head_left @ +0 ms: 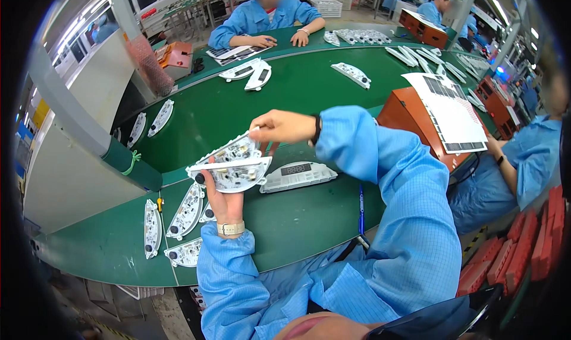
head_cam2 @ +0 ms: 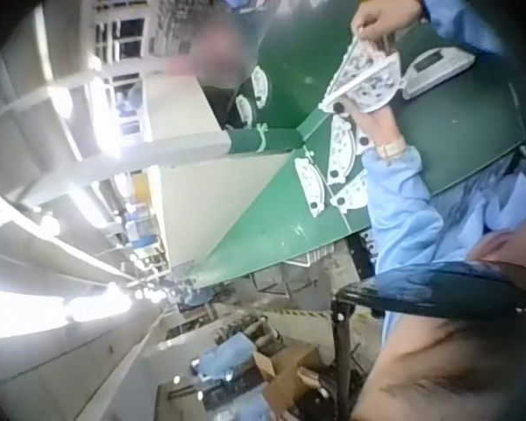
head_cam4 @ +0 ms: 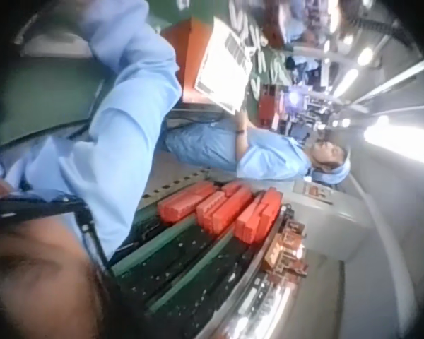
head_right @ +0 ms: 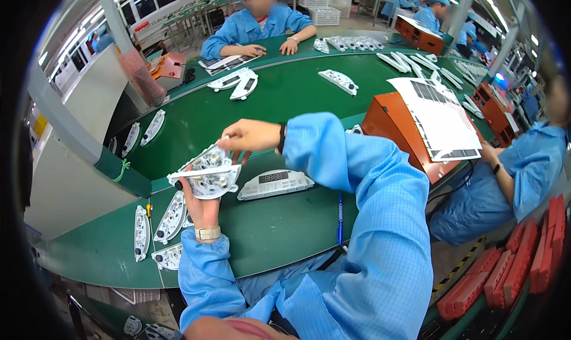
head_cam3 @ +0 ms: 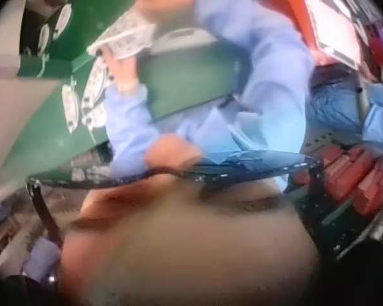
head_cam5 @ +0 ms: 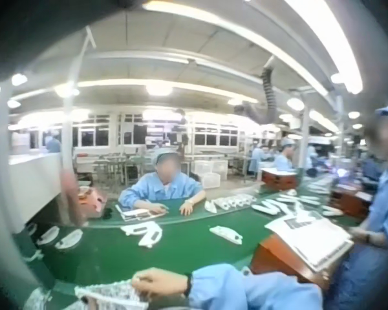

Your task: Inspecting and packing electronic components on a manufacturing assembly line.

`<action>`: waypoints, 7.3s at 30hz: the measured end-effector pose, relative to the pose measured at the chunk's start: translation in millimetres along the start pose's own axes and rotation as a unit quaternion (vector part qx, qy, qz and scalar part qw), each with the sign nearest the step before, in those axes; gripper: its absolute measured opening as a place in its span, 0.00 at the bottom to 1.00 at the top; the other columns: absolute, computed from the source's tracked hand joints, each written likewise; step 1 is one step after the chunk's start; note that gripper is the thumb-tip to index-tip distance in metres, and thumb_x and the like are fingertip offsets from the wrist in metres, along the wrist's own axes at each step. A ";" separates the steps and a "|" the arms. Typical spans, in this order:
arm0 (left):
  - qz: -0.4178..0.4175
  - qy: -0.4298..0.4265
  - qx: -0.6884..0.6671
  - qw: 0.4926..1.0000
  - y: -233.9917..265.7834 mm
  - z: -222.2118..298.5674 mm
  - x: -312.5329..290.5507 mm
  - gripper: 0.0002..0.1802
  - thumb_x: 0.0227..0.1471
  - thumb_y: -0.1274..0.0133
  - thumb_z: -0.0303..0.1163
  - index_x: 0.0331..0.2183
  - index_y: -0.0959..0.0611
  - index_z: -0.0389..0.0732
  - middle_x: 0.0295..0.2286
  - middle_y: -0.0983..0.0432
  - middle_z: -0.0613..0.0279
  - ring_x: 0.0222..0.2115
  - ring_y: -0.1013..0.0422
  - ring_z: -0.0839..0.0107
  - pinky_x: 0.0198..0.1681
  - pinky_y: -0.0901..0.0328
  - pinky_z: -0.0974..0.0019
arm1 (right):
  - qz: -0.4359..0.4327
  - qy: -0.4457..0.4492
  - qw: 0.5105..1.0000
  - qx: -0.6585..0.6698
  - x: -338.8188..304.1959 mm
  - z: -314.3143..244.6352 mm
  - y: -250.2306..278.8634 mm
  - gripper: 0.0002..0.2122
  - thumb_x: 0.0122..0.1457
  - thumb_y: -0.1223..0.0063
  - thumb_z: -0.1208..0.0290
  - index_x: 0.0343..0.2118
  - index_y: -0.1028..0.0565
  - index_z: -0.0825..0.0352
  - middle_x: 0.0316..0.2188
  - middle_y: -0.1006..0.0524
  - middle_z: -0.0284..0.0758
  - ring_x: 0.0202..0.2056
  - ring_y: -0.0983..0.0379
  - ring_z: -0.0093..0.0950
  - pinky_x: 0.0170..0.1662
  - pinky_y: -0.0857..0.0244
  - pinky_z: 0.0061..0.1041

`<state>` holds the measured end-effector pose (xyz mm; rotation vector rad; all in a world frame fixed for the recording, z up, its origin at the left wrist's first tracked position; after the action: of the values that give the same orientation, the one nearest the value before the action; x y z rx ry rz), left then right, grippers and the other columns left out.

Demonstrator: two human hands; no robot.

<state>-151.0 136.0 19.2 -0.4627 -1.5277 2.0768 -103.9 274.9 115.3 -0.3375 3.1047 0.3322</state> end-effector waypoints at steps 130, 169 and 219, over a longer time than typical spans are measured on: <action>0.463 -0.269 -0.221 0.815 467.2 122.3 -463.1 0.23 0.57 0.58 0.47 0.48 0.28 0.43 0.51 0.36 0.51 0.55 0.44 0.51 0.57 0.56 0.37 | -0.130 -0.291 0.948 0.020 -84.6 234.4 -362.5 0.10 0.56 0.48 0.75 0.42 0.28 0.65 0.20 0.32 0.22 0.19 0.46 0.09 0.20 0.55 0.12; 0.493 0.134 0.484 0.710 475.2 116.1 -573.4 0.13 0.47 0.45 0.28 0.38 0.22 0.35 0.30 0.22 0.59 0.29 0.26 0.71 0.33 0.31 0.65 | -0.169 -0.328 0.923 0.105 -90.3 234.4 -347.1 0.16 0.57 0.50 0.72 0.49 0.31 0.67 0.23 0.30 0.22 0.26 0.43 0.10 0.30 0.52 0.11; 0.525 0.166 0.156 0.820 560.5 48.2 -521.2 0.18 0.56 0.56 0.24 0.49 0.32 0.37 0.41 0.27 0.51 0.37 0.26 0.56 0.38 0.27 0.55 | -0.212 -0.331 0.914 0.095 -76.1 258.7 -332.2 0.17 0.59 0.55 0.73 0.52 0.34 0.72 0.25 0.29 0.27 0.23 0.38 0.13 0.26 0.46 0.12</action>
<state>129.8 -337.6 -514.6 -1.7201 -0.6915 2.7099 35.4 28.1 -205.2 -0.7033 2.2960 0.0982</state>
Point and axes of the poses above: each hand's wrist, its own x-axis towards the middle knuckle, its own y-axis out of the back of the hand, z = x × y, the point moved 9 cm from there along x, towards the middle knuckle
